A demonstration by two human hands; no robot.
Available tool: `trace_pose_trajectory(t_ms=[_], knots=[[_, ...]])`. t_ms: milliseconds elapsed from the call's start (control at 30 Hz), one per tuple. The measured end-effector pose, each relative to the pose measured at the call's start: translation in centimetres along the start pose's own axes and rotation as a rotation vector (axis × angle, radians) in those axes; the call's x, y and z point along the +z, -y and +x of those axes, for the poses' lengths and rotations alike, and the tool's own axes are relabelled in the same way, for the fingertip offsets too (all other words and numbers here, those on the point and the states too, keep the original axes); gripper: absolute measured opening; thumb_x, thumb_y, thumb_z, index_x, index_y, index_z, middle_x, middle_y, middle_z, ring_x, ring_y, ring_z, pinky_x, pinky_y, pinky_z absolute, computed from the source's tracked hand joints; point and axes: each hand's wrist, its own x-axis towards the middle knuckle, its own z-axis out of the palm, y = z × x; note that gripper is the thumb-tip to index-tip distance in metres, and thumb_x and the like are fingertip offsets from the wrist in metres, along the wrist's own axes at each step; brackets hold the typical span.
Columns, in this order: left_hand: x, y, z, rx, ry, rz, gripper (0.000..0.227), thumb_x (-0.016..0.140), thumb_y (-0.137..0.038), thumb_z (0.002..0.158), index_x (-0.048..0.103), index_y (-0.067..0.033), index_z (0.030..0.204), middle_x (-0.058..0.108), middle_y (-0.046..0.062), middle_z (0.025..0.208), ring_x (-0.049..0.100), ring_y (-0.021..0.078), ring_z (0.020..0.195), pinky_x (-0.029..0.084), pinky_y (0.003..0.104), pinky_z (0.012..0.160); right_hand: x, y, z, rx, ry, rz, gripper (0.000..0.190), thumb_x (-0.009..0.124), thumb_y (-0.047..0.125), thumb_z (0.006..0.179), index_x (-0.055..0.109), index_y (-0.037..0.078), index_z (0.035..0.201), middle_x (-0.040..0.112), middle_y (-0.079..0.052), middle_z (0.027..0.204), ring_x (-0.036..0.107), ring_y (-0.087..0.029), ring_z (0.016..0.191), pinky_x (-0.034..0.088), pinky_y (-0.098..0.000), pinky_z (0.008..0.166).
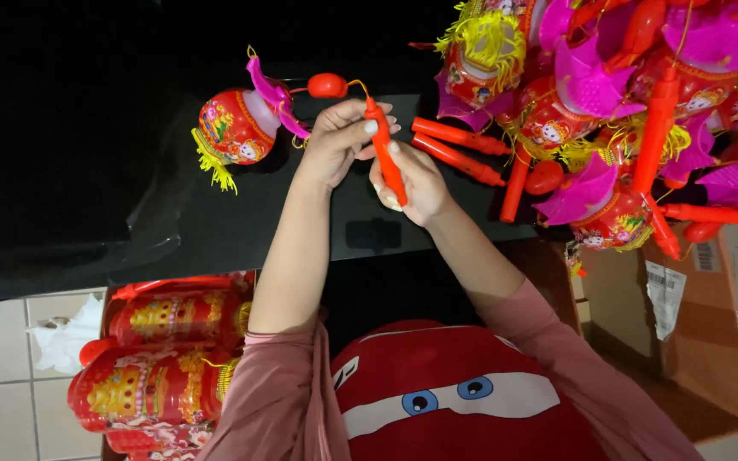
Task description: Assembling decorative lanterns by inserting batteries into handles and attaching them to the lantern bodies.
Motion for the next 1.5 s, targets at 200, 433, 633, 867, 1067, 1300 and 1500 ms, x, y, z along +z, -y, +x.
trace_pose_trajectory(t_ms=[200,433,633,867,1067,1300,1500], knots=[[0.4,-0.2,-0.1,-0.026,-0.030,0.014,0.029,0.079,-0.007,0.085,0.073,0.0063,0.110,0.077,0.016,0.100,0.077,0.0188,0.091,0.062,0.021,0.060,-0.3,-0.4,0.2,0.013,-0.019,0.025,0.028,0.044,0.021,0.112,0.055,-0.005,0.106,0.052,-0.025,0.063,0.051,-0.024,0.039,0.043,-0.0288,0.034],[-0.5,0.2,0.0,-0.037,-0.043,0.003,0.032,0.077,-0.008,0.089,0.071,0.0070,0.117,0.076,0.021,0.102,0.078,0.0264,0.092,0.066,0.032,0.070,0.6,0.1,0.0,-0.013,-0.017,-0.051,0.027,0.045,0.019,0.112,0.057,-0.005,0.104,0.055,-0.022,0.062,0.051,-0.021,0.039,0.043,-0.0281,0.033],[-0.7,0.3,0.3,-0.047,-0.057,0.026,0.033,0.076,-0.010,0.091,0.070,0.0065,0.118,0.076,0.024,0.106,0.077,0.0296,0.094,0.066,0.036,0.074,0.6,0.1,0.0,-0.010,-0.037,-0.047,0.027,0.044,0.018,0.112,0.057,-0.005,0.106,0.055,-0.021,0.062,0.051,-0.021,0.039,0.043,-0.0282,0.032],[-0.3,0.1,0.3,-0.069,-0.084,0.026,0.031,0.077,-0.010,0.090,0.072,0.0050,0.116,0.076,0.021,0.103,0.077,0.0270,0.092,0.066,0.034,0.073,-0.6,-1.4,0.3,0.014,-0.079,-0.049,0.040,0.039,0.028,0.114,0.054,-0.002,0.094,0.053,-0.019,0.056,0.048,-0.021,0.035,0.040,-0.0272,0.031],[0.5,-0.5,-0.1,-0.067,-0.087,0.037,0.032,0.077,-0.009,0.090,0.071,0.0068,0.117,0.076,0.023,0.102,0.078,0.0269,0.091,0.066,0.035,0.075,1.7,1.2,-0.2,0.022,-0.079,-0.094,0.042,0.039,0.030,0.114,0.055,-0.001,0.090,0.053,-0.018,0.056,0.047,-0.019,0.036,0.040,-0.0266,0.031],[0.8,-0.5,-0.3,-0.047,-0.073,0.039,0.031,0.077,-0.008,0.090,0.072,0.0065,0.116,0.076,0.021,0.104,0.077,0.0238,0.094,0.064,0.035,0.083,1.1,0.4,0.0,0.022,-0.146,-0.094,0.039,0.043,0.028,0.113,0.057,-0.003,0.096,0.044,-0.011,0.053,0.039,-0.013,0.032,0.034,-0.0210,0.027],[1.1,0.1,-0.7,-0.044,-0.023,0.068,0.032,0.078,-0.009,0.088,0.073,0.0036,0.117,0.076,0.016,0.110,0.075,0.0204,0.100,0.062,0.035,0.088,-1.1,-1.6,0.2,0.010,-0.136,-0.103,0.049,0.043,0.034,0.113,0.055,-0.002,0.082,0.032,-0.001,0.049,0.029,-0.006,0.031,0.024,-0.0160,0.024]])
